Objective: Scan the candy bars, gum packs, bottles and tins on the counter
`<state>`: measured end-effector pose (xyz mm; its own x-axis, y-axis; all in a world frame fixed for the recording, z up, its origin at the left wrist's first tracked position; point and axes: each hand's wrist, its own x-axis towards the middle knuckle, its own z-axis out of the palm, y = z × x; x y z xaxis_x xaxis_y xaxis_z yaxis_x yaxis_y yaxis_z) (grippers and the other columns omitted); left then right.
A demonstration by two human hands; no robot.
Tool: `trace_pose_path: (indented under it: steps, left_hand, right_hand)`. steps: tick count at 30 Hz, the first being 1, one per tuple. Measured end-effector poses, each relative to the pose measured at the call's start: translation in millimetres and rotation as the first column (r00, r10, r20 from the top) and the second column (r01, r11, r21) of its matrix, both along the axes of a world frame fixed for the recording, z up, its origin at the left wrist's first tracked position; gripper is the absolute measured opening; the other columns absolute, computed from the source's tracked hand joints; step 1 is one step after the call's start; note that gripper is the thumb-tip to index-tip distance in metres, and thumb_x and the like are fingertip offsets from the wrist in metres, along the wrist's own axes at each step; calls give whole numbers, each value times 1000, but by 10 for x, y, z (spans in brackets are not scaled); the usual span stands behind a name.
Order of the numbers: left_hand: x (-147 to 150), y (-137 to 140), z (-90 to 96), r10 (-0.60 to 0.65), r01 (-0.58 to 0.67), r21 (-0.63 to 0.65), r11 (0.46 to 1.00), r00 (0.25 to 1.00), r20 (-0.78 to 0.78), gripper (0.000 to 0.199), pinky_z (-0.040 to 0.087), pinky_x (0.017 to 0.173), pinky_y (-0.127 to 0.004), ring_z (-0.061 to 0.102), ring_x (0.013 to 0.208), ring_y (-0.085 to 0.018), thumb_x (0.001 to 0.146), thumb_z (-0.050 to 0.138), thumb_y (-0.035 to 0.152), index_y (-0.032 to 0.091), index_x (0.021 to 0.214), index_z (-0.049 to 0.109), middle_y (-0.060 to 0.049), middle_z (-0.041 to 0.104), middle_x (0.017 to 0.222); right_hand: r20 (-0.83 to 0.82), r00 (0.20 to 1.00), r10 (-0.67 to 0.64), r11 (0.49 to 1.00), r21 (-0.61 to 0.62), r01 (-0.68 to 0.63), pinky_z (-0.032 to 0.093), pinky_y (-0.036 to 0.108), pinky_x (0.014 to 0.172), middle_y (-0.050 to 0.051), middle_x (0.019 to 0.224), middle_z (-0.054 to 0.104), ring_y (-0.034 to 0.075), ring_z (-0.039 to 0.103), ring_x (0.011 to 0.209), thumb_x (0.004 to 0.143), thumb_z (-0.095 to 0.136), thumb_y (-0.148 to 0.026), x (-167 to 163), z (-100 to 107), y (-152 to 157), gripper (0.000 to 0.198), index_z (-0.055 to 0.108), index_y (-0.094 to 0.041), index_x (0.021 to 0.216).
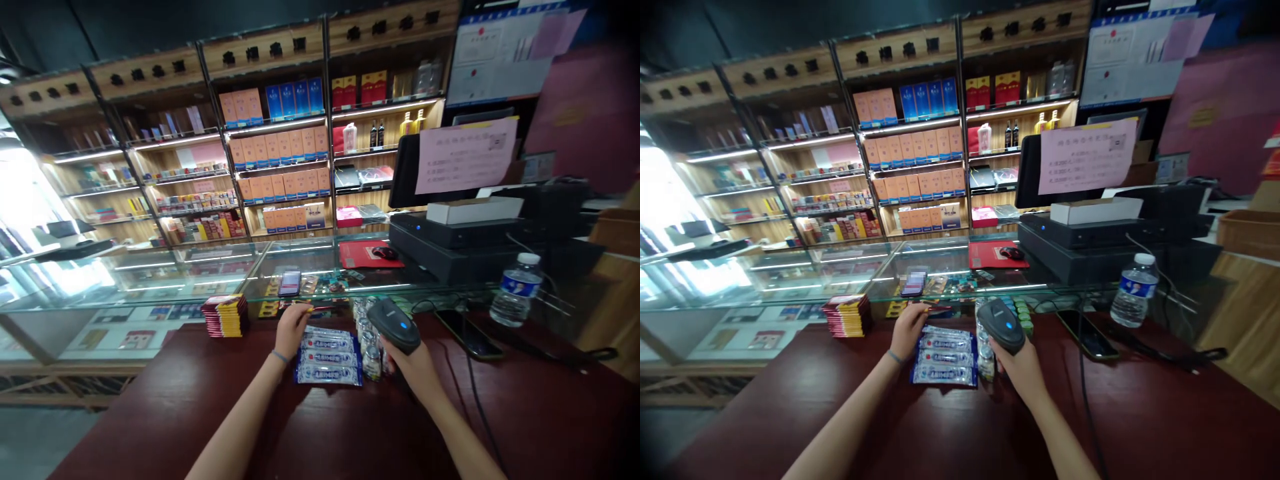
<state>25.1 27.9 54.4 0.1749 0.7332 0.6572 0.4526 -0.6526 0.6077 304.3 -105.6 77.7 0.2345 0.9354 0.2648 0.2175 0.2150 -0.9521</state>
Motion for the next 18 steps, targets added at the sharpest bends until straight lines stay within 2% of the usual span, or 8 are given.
trace_pose_path:
  steps: [2, 4, 6, 8, 11, 14, 16, 18]
  left_hand:
    - [-150, -78, -140, 95, -73, -97, 993, 963, 252, 20, 52, 96, -38, 67, 102, -23, 92, 61, 37, 22, 100, 71, -8, 74, 104]
    - [-254, -122, -272, 175, -63, -238, 969, 856, 487, 26, 55, 88, -37, 69, 93, -22, 86, 68, 43, 19, 96, 69, -7, 73, 97]
    - [-318, -141, -382, 229, 31, -343, 939, 688, 689, 33, 57, 81, -34, 69, 88, -20, 79, 75, 46, 19, 96, 65, -5, 72, 93]
    - [-355, -148, -463, 272, 137, -385, 913, 499, 823, 36, 58, 80, -32, 69, 85, -17, 74, 80, 43, 19, 95, 62, -3, 70, 93]
    - [-391, -150, -537, 321, 234, -393, 889, 292, 901, 31, 59, 84, -33, 69, 82, -13, 74, 82, 32, 19, 91, 60, -1, 69, 91]
    - [-423, -142, -573, 358, 289, -405, 868, 201, 912, 21, 59, 89, -35, 70, 80, -11, 80, 77, 23, 20, 89, 58, 0, 70, 89]
    - [-440, -130, -588, 374, 303, -409, 861, 169, 912, 18, 59, 92, -36, 71, 82, -11, 83, 74, 20, 20, 88, 57, 0, 71, 89]
    - [-451, -117, -600, 381, 304, -410, 860, 150, 912, 16, 58, 94, -37, 71, 84, -11, 85, 72, 19, 20, 87, 56, -1, 72, 90]
  right_hand:
    - [4, 1000, 3, 1000, -18, -3, 46, 30, 53, -2, 45, 56, 16, 53, 44, 80, 69, -54, -38, 11, -11, 38, 57, -22, 61]
    - [-15, 1000, -14, 1000, -25, 13, 47, 30, 51, -2, 44, 55, 16, 52, 42, 79, 70, -54, -115, 15, -29, 38, 57, -23, 61]
    - [-35, 999, -16, 1000, -27, 15, 46, 30, 49, -3, 44, 54, 15, 51, 41, 78, 71, -53, -226, 4, -52, 36, 57, -23, 65]
    - [-42, 999, 5, 1000, -28, -6, 44, 29, 46, -3, 48, 56, 14, 49, 40, 76, 72, -52, -352, -28, -79, 33, 60, -22, 73]
    - [-43, 997, 58, 997, -49, -60, 39, 25, 39, -5, 55, 60, 12, 46, 37, 76, 74, -48, -518, -105, -119, 36, 63, -21, 96]
    - [-10, 990, 143, 988, -63, -144, 44, 23, 42, -2, 68, 69, 15, 58, 48, 78, 73, -44, -600, -178, -137, 47, 60, -22, 118]
    - [68, 972, 227, 974, -1, -227, 55, 26, 58, 4, 86, 75, 20, 70, 70, 80, 72, -41, -602, -207, -130, 47, 60, -22, 122]
    - [167, 941, 294, 950, 61, -307, 59, 32, 80, 8, 104, 76, 25, 73, 91, 81, 73, -36, -583, -222, -113, 46, 61, -22, 124]
